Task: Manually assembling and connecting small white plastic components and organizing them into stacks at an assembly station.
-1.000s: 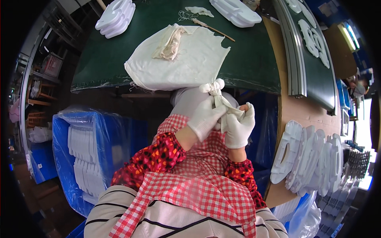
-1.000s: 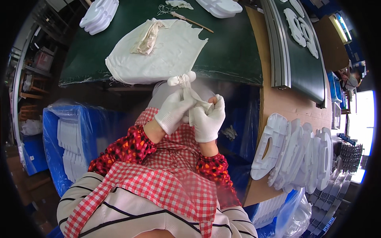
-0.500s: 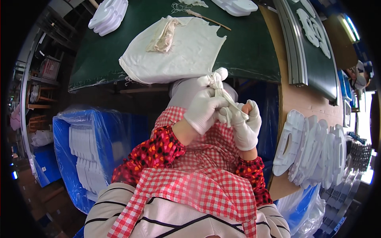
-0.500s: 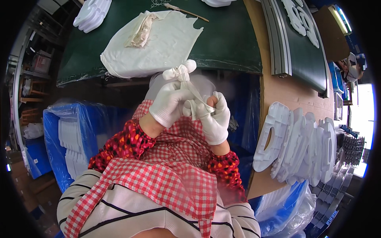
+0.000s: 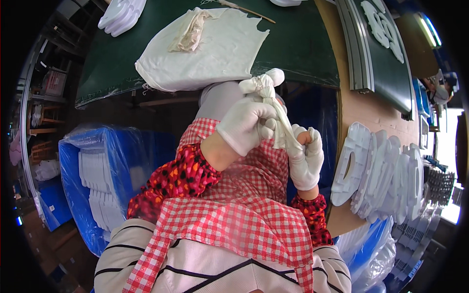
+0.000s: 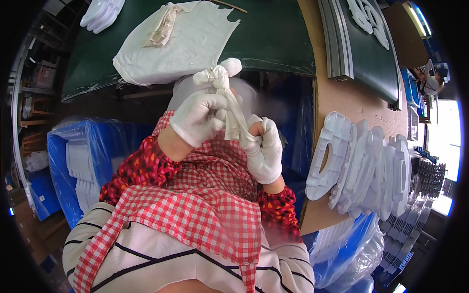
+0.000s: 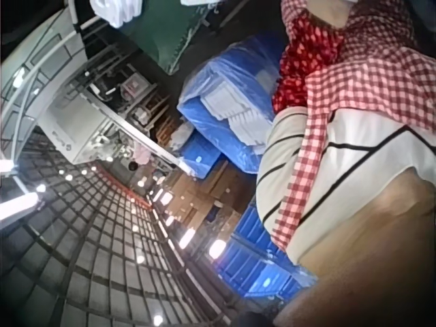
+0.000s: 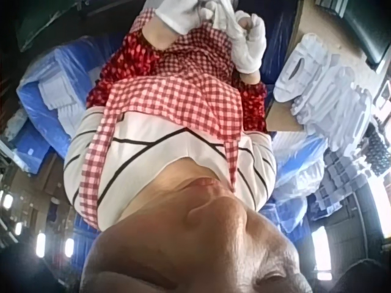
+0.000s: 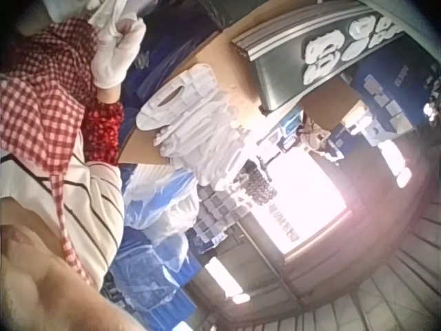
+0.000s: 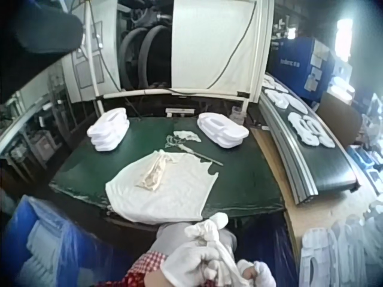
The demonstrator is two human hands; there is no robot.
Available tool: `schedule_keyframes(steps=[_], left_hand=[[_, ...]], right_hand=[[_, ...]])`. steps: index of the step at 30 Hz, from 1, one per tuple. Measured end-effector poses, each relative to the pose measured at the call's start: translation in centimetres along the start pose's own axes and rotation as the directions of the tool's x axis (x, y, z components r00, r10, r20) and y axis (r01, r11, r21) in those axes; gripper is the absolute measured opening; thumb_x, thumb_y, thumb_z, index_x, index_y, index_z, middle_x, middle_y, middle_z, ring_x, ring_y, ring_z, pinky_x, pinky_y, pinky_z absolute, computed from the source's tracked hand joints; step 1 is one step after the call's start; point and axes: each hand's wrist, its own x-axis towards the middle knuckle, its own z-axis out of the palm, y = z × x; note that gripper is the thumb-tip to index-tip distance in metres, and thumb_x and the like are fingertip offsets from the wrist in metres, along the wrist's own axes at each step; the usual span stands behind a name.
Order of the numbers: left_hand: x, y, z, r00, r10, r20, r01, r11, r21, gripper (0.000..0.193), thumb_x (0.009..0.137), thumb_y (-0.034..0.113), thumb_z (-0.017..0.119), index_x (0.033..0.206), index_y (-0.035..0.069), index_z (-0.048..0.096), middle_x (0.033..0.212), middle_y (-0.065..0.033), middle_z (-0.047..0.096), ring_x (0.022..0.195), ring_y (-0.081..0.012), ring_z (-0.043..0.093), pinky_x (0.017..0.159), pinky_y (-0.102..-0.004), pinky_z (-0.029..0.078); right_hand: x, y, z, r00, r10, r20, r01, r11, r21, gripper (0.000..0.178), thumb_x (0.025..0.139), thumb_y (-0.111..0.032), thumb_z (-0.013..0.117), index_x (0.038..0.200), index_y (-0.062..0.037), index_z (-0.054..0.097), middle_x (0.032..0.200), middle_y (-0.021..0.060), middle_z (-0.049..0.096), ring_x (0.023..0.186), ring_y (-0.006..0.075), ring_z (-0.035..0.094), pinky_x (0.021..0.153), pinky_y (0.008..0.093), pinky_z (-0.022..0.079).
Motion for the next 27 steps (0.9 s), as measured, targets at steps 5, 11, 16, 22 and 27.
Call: schedule_keyframes(steps=[5,11,16,22,27], left_hand=[[0.1,0.4,0.3,0.995,-0.098,0.008,0.098,0.992,-0.08,0.017,0.085,0.003,0.05,0.1,-0.003,0.055,0.073,-0.0036,0.057,0.051,-0.007,0.052,0.044,-0.0173,0.041],[0.5,-0.2,0.6,1.0,-0.023,-0.01,0.022,0.997,-0.072,0.017,0.085,0.0,0.049,0.1,-0.005,0.054,0.07,-0.0021,0.055,0.051,-0.0048,0.054,0.041,-0.0142,0.041],[1.4,-0.3,-0.1,0.995,-0.094,-0.034,0.086,0.979,-0.184,0.014,0.079,-0.007,0.047,0.09,-0.001,0.053,0.072,-0.0061,0.055,0.053,-0.0119,0.053,0.045,-0.0233,0.045],[3.2,-1.3,-2.2,0.998,0.023,0.06,-0.018,0.997,-0.076,0.009,0.079,-0.007,0.052,0.085,-0.002,0.055,0.073,-0.0049,0.055,0.061,-0.0093,0.053,0.054,-0.02,0.046],[3.5,-2.2,-2.2,0.817,0.559,0.14,-0.513,0.596,0.617,0.013,0.076,-0.009,0.055,0.086,-0.004,0.061,0.089,-0.0057,0.058,0.08,-0.0109,0.056,0.069,-0.0215,0.048]], right_hand=[[-0.3,-0.7,-0.7,1.0,0.017,0.019,-0.017,1.0,0.019,0.023,0.09,-0.018,0.063,0.085,-0.0026,0.047,0.077,0.0032,0.046,0.066,0.0119,0.041,0.061,0.024,0.035],[-1.2,-0.7,-0.4,0.994,0.066,-0.093,-0.054,0.991,0.123,0.016,0.082,-0.006,0.068,0.082,0.0005,0.053,0.081,0.0046,0.05,0.071,0.0122,0.048,0.065,0.0231,0.04],[-1.5,-1.0,0.3,0.987,0.018,-0.162,-0.03,0.997,-0.067,0.019,0.075,0.0,0.072,0.081,0.0009,0.054,0.084,0.0085,0.057,0.074,0.015,0.055,0.066,0.0238,0.044],[-0.9,1.0,3.2,0.829,-0.304,-0.468,0.028,0.86,-0.509,0.019,0.076,0.005,0.072,0.081,0.0019,0.054,0.085,0.0099,0.059,0.079,0.0184,0.061,0.072,0.0267,0.049],[1.1,2.2,4.2,0.721,-0.508,-0.47,0.091,0.743,-0.664,0.021,0.071,0.004,0.076,0.076,0.0,0.056,0.081,0.0112,0.059,0.077,0.0225,0.062,0.066,0.029,0.051]])
